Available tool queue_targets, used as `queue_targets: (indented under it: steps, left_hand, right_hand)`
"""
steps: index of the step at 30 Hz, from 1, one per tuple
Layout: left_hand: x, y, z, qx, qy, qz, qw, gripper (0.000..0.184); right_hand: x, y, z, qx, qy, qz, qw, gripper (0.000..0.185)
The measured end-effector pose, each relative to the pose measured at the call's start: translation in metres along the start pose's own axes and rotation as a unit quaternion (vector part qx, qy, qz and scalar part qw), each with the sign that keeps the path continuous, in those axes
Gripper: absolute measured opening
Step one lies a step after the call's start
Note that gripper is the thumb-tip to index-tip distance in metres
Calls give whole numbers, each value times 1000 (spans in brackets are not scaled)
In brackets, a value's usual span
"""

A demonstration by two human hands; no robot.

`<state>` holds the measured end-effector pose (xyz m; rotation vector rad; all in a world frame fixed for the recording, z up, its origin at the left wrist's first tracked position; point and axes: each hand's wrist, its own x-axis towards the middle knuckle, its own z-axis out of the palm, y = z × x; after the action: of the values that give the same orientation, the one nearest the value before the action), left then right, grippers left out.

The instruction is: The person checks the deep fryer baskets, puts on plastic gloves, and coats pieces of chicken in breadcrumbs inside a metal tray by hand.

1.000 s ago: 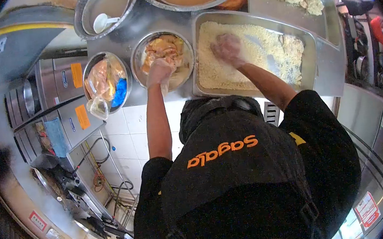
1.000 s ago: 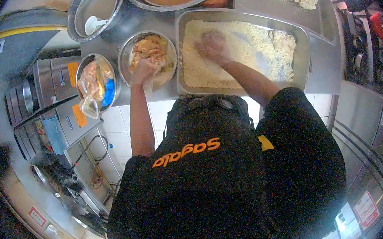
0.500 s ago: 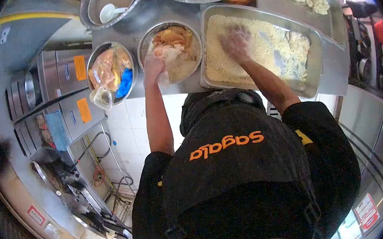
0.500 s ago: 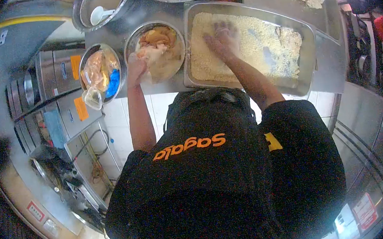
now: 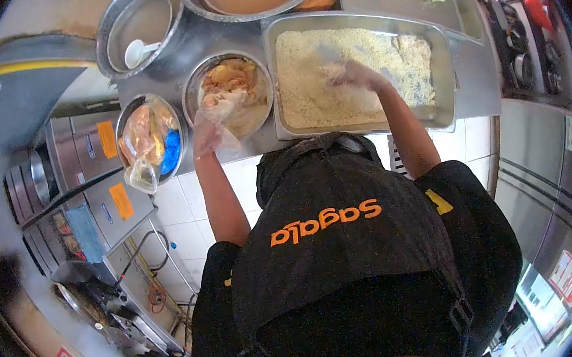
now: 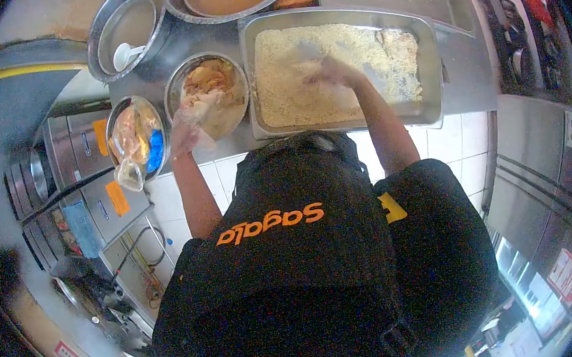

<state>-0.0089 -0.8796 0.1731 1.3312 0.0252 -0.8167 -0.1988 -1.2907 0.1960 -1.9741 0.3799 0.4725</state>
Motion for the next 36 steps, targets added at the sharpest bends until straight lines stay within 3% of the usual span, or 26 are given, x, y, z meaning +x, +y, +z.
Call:
queue_targets:
  steps: [1, 4, 7, 10, 11, 13, 14, 15, 16, 17, 18, 19, 20, 22, 23, 24, 26, 28, 29, 30, 32, 33, 35, 36]
  left_hand:
    - [11, -16, -19, 8, -15, -37, 999, 16]
    - [-34, 56, 62, 26, -1, 15, 1000, 19]
    - [4, 5, -6, 24, -15, 3, 1000, 16]
    - [10, -7, -14, 258, 37, 62, 963, 19]
    - [17, -14, -20, 324, 50, 98, 940, 19]
    - [42, -42, -44, 409, 61, 193, 890, 17]
    - [46, -46, -50, 445, 73, 226, 863, 20]
    - [41, -43, -46, 471, 93, 232, 846, 23]
    - [32, -35, -33, 502, 114, 207, 832, 24]
    - [21, -25, -19, 532, 133, 180, 817, 25]
    - [4, 7, 14, 564, 154, 123, 802, 23]
    - [2, 12, 22, 512, 170, 84, 838, 21]
    - [1, 17, 28, 458, 190, 47, 867, 19]
    - [12, -6, 11, 160, 209, 1, 965, 20]
    - [5, 2, 20, 90, 148, 61, 983, 22]
    - [-9, 17, 40, 19, 85, 121, 989, 26]
    - [-16, 25, 45, -45, 40, 122, 991, 30]
    - [1, 10, 17, -33, 82, 10, 996, 31]
    - [1, 9, 13, -32, 92, -13, 995, 31]
    - [-6, 15, 19, -19, 102, -18, 994, 31]
    - [-29, 34, 35, 19, 115, -21, 993, 31]
    - [-34, 40, 41, 27, 115, -13, 993, 31]
    - [-34, 29, 28, 1, 74, 30, 997, 34]
    - [-28, 13, 11, -37, 30, 60, 997, 36]
  right_hand:
    - [-3, -2, -5, -24, 26, 9, 999, 62]
    - [-33, -58, -25, -120, 153, 30, 980, 53]
    - [-24, -15, -9, -213, 240, -164, 933, 41]
    - [-48, -6, -5, -189, 204, -4, 960, 38]
    - [-51, -1, -4, -325, 119, 48, 937, 37]
    - [-54, 21, 3, -563, -61, 143, 812, 36]
    - [-55, 46, 14, -372, -44, 81, 924, 39]
    - [-55, 79, 29, -160, -25, 15, 987, 42]
    - [-58, 72, 36, -4, -14, 28, 1000, 45]
    - [-62, 65, 44, 152, 0, 37, 988, 49]
    - [-68, -2, 47, 240, 5, 125, 963, 53]
    - [-67, -44, 51, 324, 11, 210, 922, 57]
    - [-51, -42, 60, 274, -20, 171, 946, 60]
    - [-11, -19, 80, 227, -67, 116, 965, 64]
    - [7, -9, 90, 229, -83, 101, 964, 65]
    - [23, -1, 98, 285, -83, 112, 948, 64]
    - [35, 2, 99, 411, -74, 134, 899, 63]
    - [36, 8, 87, 543, -58, 155, 823, 63]
    - [36, 18, 72, 391, -25, 40, 919, 57]
    - [36, 32, 52, 224, 7, -81, 971, 52]
    - [44, 25, 24, 48, 25, -87, 995, 46]
    - [47, 5, 7, 42, 10, 29, 999, 47]
    - [42, -36, -12, -114, 147, 177, 967, 51]
    - [55, -19, -4, -179, 219, 85, 956, 44]
